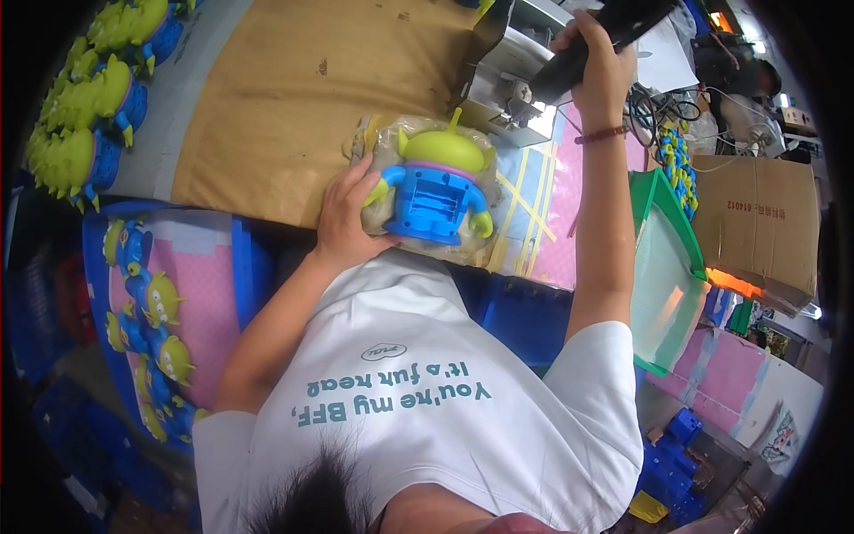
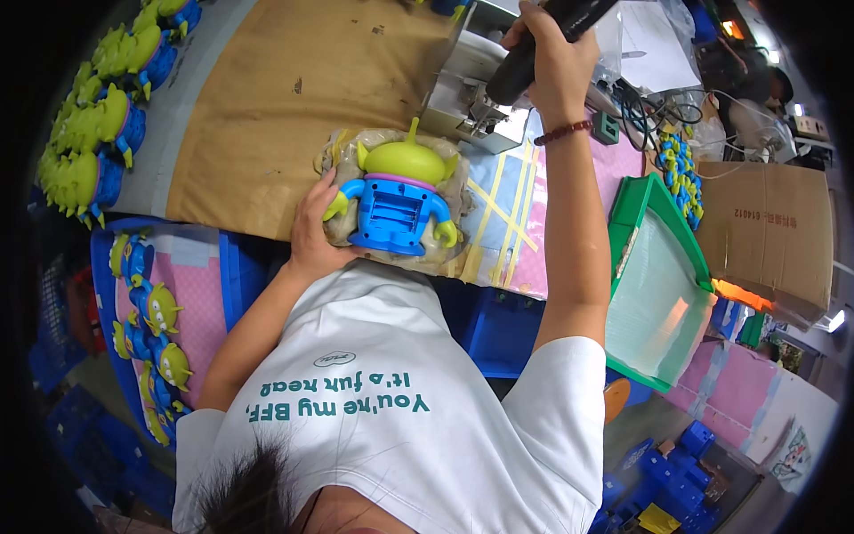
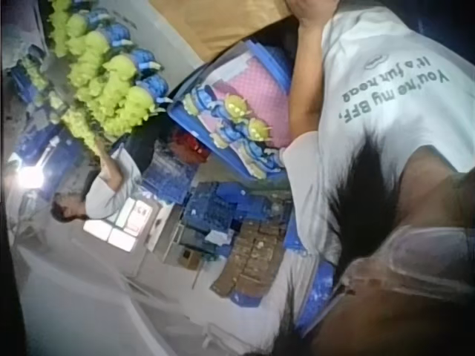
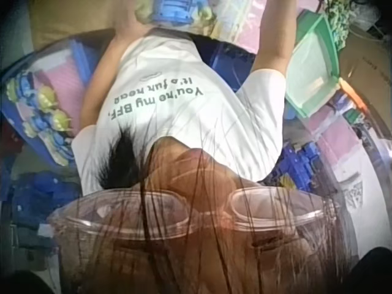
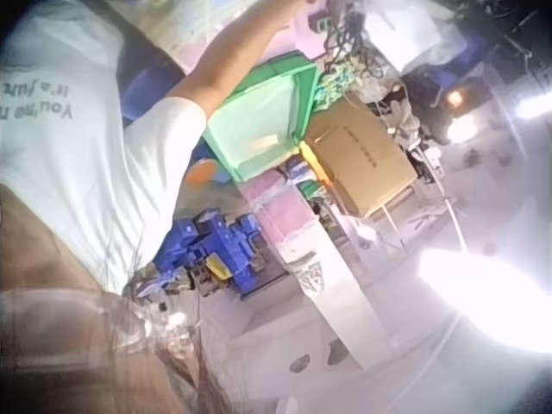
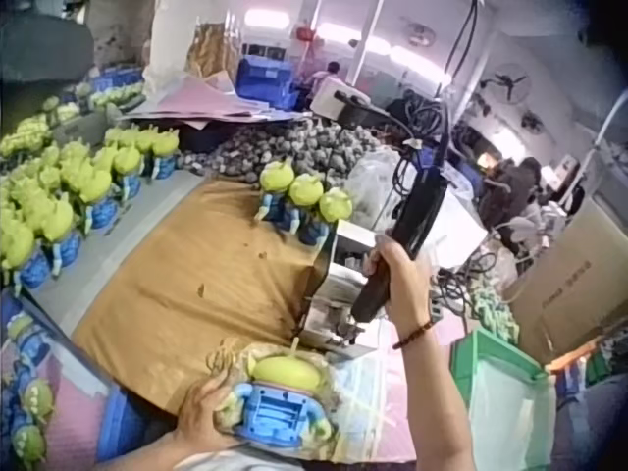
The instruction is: Seal plastic bags containing toy figurines using a heat gun.
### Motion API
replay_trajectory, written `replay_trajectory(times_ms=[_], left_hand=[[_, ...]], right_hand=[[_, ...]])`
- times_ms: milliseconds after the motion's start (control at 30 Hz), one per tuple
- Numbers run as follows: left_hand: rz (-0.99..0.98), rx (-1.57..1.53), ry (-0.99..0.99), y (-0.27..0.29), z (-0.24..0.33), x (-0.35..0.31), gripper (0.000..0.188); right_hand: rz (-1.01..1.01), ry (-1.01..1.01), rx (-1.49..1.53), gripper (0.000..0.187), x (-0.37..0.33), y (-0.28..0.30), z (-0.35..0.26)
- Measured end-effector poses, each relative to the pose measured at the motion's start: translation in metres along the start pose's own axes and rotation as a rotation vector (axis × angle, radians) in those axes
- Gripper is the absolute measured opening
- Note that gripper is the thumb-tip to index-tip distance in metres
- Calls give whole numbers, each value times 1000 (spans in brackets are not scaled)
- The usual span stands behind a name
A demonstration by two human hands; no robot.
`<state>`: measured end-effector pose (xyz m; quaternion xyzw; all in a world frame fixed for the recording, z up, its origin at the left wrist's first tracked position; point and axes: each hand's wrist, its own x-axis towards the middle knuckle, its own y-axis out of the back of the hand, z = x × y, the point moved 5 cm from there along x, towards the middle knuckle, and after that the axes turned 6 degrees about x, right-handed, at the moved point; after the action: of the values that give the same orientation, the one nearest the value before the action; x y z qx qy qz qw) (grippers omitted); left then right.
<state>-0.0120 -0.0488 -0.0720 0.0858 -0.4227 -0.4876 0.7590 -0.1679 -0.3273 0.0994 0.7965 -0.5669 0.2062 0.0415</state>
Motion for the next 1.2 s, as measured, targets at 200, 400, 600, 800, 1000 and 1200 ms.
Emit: replay_trajectory(times_ms=[200, 400, 600, 800, 1000, 1200], left_hand=[[0, -2, 18, 1, -1, -1, 98], [-22, 46, 19, 1, 0, -2, 95], [-19, 53, 11, 0, -1, -2, 94], [-17, 84, -9, 1, 1, -3, 95], [-13, 83, -25, 2, 2, -2, 96], [-19, 75, -16, 0, 1, -2, 98]], right_hand=[[-30, -143, 113, 37, -44, -8, -23], [-244, -70, 242, 54, -136, -41, -59], [-270, 32, 231, 55, -165, -43, -59], [-421, 19, 334, 45, -189, -45, -38], [-559, 60, 493, 40, -191, -44, -34], [-520, 23, 607, 37, -193, -45, -35]])
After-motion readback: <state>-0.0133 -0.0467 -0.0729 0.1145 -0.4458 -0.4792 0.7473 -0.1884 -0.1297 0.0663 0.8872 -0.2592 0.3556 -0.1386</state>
